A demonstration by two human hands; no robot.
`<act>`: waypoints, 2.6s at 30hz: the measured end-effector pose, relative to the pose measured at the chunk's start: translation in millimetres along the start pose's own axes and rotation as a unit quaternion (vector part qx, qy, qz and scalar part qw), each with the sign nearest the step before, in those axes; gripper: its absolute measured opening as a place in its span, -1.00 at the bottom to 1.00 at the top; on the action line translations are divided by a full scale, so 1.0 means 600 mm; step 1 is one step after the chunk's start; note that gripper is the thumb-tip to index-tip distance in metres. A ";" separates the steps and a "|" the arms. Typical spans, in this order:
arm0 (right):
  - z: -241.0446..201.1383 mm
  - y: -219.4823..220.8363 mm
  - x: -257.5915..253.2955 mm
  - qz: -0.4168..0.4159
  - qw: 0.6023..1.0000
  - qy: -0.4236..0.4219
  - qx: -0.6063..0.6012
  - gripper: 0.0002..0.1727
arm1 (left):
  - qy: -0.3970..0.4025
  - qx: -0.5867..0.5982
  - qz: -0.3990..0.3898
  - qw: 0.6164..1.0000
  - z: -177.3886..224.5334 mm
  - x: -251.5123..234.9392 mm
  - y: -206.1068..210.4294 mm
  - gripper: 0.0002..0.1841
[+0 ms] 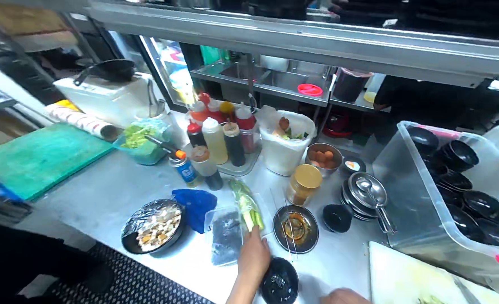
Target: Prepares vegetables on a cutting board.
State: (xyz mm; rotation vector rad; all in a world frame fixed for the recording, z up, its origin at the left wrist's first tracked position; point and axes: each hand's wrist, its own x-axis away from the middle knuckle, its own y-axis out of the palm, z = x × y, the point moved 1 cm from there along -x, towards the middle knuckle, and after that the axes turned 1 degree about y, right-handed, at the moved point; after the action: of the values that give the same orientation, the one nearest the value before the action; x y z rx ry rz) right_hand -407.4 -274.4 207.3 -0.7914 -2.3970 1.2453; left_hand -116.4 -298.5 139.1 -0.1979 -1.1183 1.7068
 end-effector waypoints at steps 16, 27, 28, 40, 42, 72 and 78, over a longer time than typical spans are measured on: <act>-0.057 0.092 -0.468 -0.137 0.945 0.257 0.150 -0.50 | 0.158 0.194 0.032 0.968 -0.043 -0.014 0.059 -0.50; -0.014 -0.023 -0.227 0.002 0.941 0.292 -0.169 -0.65 | 0.118 0.231 -0.017 0.966 -0.030 -0.022 0.033 -0.62; -0.010 -0.041 -0.193 0.041 0.930 0.296 -0.216 -0.65 | 0.110 0.226 -0.016 0.968 -0.019 -0.007 0.015 -0.65; -0.031 -0.179 0.046 0.255 0.899 0.255 -0.247 -0.53 | 0.435 0.194 -0.273 0.836 0.242 0.193 0.003 -0.64; -0.031 -0.178 0.080 0.263 0.912 0.189 -0.252 -0.65 | 0.408 0.275 -0.321 0.809 0.251 0.203 0.023 -0.74; 0.350 -0.046 0.720 0.151 0.829 0.539 -0.006 -0.14 | 0.468 0.457 -0.345 0.673 0.420 0.365 0.224 -0.32; 0.320 -0.056 0.725 0.126 0.824 0.552 -0.011 -0.31 | 0.535 0.403 -0.279 0.689 0.412 0.351 0.207 -0.44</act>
State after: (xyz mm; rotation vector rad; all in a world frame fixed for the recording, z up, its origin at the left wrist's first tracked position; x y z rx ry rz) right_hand -862.5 -149.1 139.8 -1.3719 -1.3601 0.5182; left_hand -441.6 -273.0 259.7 -0.2072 0.4656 1.0340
